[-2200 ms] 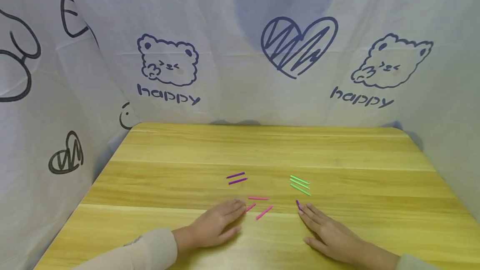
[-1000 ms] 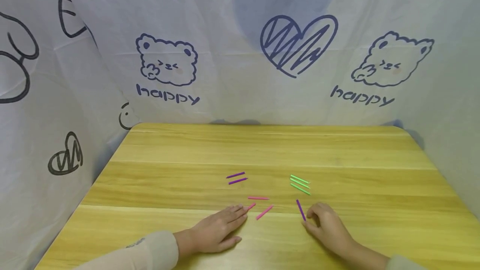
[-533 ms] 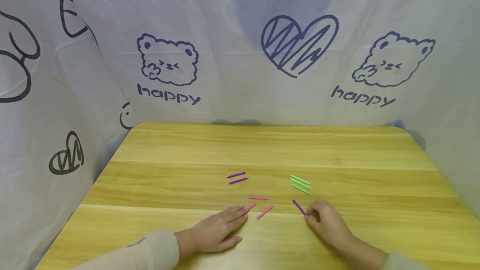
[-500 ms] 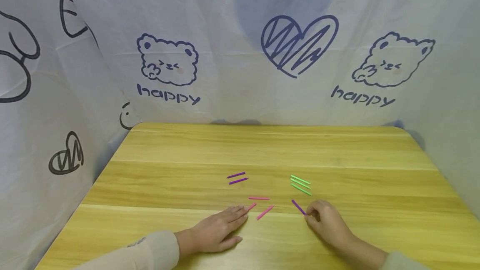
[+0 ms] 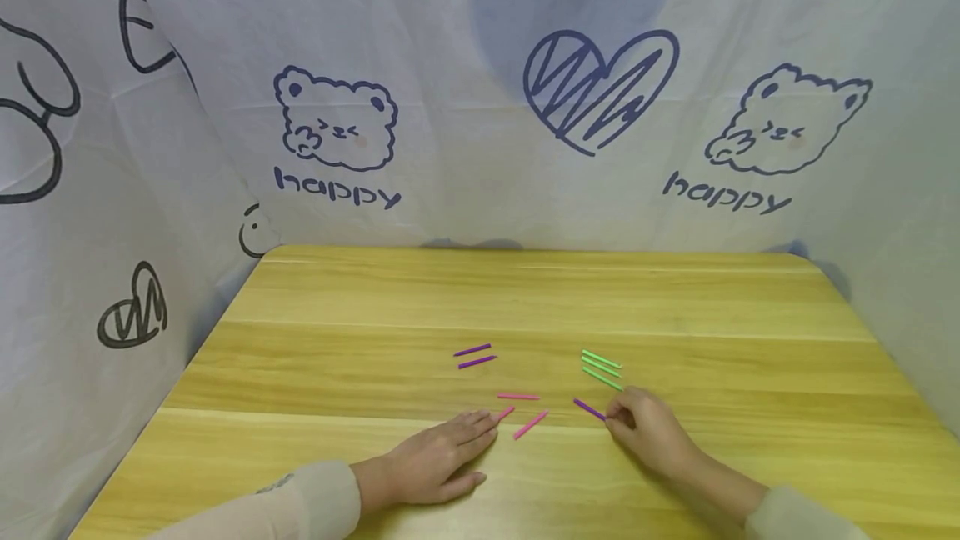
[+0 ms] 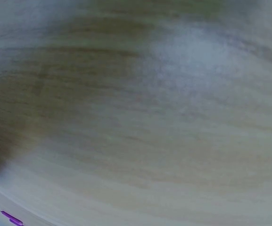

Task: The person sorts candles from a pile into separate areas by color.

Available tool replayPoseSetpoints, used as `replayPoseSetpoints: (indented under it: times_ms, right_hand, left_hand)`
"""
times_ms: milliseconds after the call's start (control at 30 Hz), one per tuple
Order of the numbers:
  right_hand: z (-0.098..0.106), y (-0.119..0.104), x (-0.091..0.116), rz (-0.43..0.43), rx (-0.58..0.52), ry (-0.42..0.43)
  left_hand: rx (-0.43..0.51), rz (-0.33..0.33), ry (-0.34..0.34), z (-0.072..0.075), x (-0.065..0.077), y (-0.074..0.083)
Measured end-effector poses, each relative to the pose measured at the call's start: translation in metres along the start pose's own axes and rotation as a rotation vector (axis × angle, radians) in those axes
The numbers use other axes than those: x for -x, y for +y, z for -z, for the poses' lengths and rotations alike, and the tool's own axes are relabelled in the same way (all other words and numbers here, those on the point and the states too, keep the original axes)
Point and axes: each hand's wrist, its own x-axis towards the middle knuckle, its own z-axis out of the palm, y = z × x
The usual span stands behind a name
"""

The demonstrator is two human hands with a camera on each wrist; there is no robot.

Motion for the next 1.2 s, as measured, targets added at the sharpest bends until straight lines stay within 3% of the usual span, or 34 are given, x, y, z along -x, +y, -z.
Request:
replayPoseSetpoints:
  times_ms: [1200]
  right_hand:
    - [-0.02,-0.002,-0.035,0.135,0.082,0.037]
  left_hand:
    - [0.022,0.012,-0.013,0.004,0.0,0.001]
